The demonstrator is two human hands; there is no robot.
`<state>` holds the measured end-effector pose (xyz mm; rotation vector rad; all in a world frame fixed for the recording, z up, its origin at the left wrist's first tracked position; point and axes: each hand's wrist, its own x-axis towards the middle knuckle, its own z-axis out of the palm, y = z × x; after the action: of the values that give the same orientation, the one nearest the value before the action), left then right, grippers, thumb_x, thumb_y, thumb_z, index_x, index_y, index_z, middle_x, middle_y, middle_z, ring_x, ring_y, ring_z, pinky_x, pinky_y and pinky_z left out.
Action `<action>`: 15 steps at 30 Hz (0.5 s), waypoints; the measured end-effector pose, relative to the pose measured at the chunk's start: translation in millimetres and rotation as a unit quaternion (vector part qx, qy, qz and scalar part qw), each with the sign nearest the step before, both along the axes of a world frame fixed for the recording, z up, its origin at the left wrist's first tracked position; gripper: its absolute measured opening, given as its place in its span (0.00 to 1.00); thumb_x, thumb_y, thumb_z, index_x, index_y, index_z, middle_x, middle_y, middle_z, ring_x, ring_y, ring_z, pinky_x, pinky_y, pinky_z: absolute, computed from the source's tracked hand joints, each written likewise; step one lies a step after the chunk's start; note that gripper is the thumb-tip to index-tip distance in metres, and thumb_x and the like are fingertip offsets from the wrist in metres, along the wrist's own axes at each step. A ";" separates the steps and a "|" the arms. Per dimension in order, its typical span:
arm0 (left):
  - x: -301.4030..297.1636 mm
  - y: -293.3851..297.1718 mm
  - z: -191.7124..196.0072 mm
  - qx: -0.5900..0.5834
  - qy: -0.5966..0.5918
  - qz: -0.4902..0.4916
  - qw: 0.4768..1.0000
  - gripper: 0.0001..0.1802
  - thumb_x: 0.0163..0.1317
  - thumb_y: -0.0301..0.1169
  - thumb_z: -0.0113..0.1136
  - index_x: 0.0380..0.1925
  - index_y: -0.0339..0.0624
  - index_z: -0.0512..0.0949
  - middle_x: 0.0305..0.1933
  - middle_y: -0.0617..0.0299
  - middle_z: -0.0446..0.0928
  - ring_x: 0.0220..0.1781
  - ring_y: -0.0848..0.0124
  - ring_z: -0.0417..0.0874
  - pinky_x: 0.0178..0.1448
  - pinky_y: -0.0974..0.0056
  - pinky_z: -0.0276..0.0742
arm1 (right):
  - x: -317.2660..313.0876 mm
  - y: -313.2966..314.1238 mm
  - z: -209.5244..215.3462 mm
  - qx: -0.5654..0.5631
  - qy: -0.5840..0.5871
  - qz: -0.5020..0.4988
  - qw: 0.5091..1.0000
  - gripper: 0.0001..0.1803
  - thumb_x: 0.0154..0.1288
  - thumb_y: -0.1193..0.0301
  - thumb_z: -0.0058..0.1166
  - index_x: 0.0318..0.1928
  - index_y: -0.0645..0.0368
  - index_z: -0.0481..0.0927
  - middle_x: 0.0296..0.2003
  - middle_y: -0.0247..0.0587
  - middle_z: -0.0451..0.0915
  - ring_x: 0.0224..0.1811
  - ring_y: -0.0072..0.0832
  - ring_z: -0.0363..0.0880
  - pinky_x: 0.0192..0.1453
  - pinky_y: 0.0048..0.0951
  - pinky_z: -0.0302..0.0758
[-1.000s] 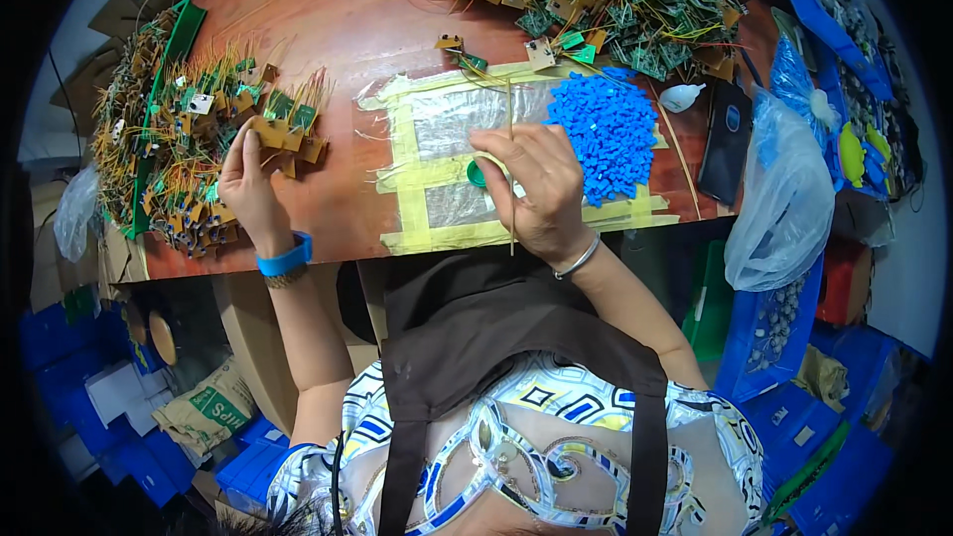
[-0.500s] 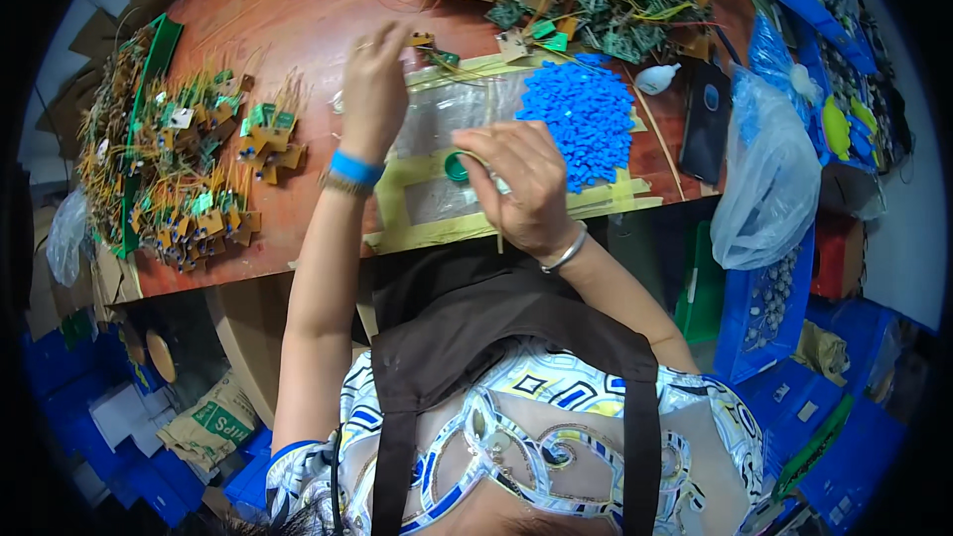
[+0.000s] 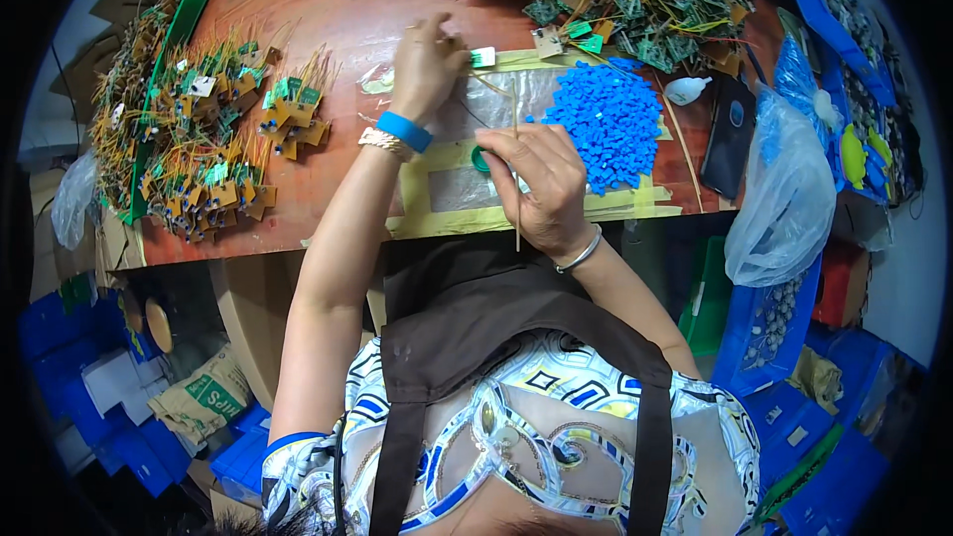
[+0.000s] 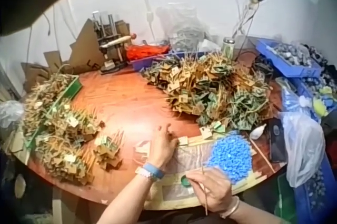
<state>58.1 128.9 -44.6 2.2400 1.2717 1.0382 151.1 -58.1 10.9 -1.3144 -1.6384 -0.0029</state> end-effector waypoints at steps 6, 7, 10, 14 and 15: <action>-49.7 -29.5 30.9 -0.399 -0.310 -0.081 0.859 0.22 0.62 0.23 0.63 0.57 0.31 0.75 0.41 0.55 0.83 0.42 0.71 0.85 0.48 0.69 0.80 | 8.9 -4.5 -2.3 -0.015 0.013 0.004 1.000 0.14 0.57 0.79 0.63 0.46 0.60 0.82 0.37 0.42 0.85 0.38 0.37 0.83 0.44 0.32 0.75; -52.9 -37.9 29.2 -0.403 -0.311 -0.083 0.857 0.22 0.62 0.23 0.63 0.57 0.31 0.75 0.41 0.55 0.83 0.42 0.71 0.85 0.48 0.69 0.80 | 8.5 -5.5 -2.1 -0.019 0.011 0.002 1.000 0.14 0.57 0.79 0.63 0.46 0.60 0.82 0.37 0.42 0.85 0.38 0.37 0.83 0.44 0.32 0.75; -62.0 -54.9 16.5 -0.343 -0.429 -0.046 0.834 0.18 0.62 0.23 0.64 0.53 0.32 0.79 0.41 0.57 0.83 0.38 0.74 0.84 0.42 0.70 0.82 | 5.7 -5.2 -2.6 -0.075 0.117 0.081 0.987 0.22 0.76 0.57 0.44 0.48 0.63 0.82 0.34 0.42 0.83 0.36 0.32 0.81 0.43 0.29 0.75; -62.6 -71.7 13.8 -0.319 -0.436 0.005 0.842 0.16 0.62 0.22 0.64 0.51 0.29 0.80 0.42 0.57 0.83 0.37 0.74 0.83 0.42 0.71 0.81 | 10.6 -9.6 -14.1 -0.130 0.176 0.124 0.968 0.28 0.79 0.54 0.37 0.45 0.68 0.82 0.31 0.41 0.78 0.30 0.26 0.75 0.41 0.26 0.74; -63.6 -75.0 11.4 -0.326 -0.436 0.003 0.839 0.16 0.62 0.22 0.64 0.51 0.29 0.80 0.42 0.57 0.83 0.37 0.74 0.83 0.42 0.71 0.81 | 11.6 -12.9 -16.5 -0.134 0.175 0.119 0.968 0.28 0.79 0.54 0.37 0.45 0.68 0.82 0.31 0.41 0.78 0.30 0.26 0.75 0.41 0.26 0.74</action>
<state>-5.5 53.8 -33.2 1.0284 0.9740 1.1758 162.7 -71.1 -5.6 -1.2241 -1.5129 0.5830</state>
